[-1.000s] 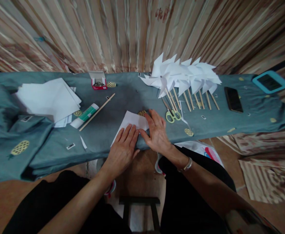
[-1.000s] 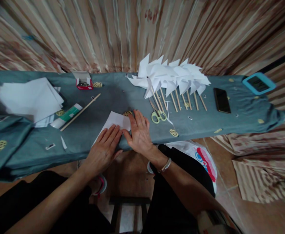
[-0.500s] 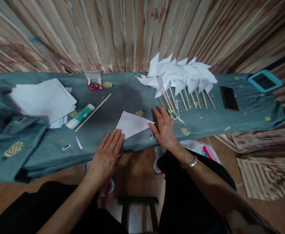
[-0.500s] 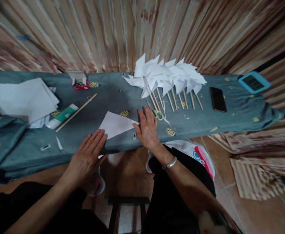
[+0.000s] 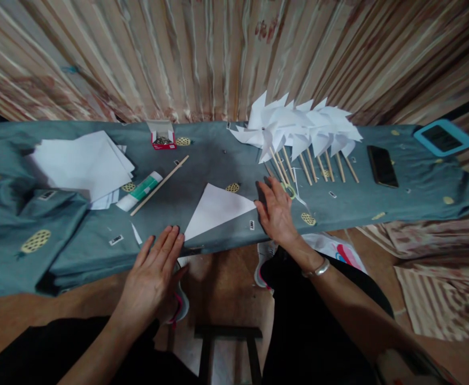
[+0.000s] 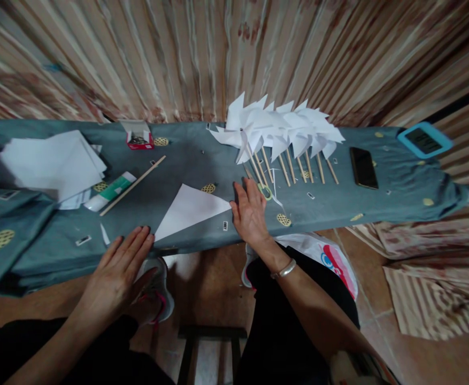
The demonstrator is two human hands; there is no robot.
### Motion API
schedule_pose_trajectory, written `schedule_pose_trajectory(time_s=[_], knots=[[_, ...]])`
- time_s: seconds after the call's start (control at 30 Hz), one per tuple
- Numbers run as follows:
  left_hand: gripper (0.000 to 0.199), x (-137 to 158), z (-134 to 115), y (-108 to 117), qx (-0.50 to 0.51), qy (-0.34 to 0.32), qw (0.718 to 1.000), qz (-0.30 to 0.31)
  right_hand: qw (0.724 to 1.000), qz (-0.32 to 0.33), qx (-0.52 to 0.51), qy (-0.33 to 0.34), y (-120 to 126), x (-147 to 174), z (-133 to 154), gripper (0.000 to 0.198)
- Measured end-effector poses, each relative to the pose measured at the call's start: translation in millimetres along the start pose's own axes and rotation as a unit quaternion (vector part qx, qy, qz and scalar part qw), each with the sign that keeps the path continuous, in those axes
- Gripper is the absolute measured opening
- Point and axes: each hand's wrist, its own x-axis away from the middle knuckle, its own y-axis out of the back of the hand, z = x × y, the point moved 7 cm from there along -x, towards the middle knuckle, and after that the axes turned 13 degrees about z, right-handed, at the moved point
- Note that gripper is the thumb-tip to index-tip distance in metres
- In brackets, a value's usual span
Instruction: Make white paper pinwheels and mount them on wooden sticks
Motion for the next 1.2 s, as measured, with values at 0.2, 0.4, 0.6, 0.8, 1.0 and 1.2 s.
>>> schedule_pose_trajectory(time_s=[0.2,0.4,0.6,0.8,1.0,1.2], knots=[[0.052,-5.3,9.4,9.1,0.081,0.017,0.996,-0.016,0.999,-0.028,-0.043,-0.002,5.5,-3.0,-2.7,0.047],[0.057,-36.5,30.7,19.4,0.209,0.088,0.973,-0.042,0.99,-0.012,-0.131,0.05,20.9,-10.2,12.8,0.046],[0.074,-76.4,28.1,4.2,0.278,0.109,0.954,-0.009,0.986,0.047,-0.118,0.104,14.5,-11.7,36.9,0.061],[0.07,-91.3,31.5,10.8,0.434,0.166,0.885,-0.038,0.972,0.089,-0.199,0.092,10.8,-13.7,36.0,0.018],[0.074,-94.5,43.7,4.7,0.613,0.223,0.754,-0.084,0.952,0.07,-0.283,0.091,32.7,-13.3,24.7,0.015],[0.07,-108.7,28.2,9.3,0.714,0.221,0.662,-0.062,0.941,0.027,-0.327,0.08,45.3,-18.6,13.2,0.012]])
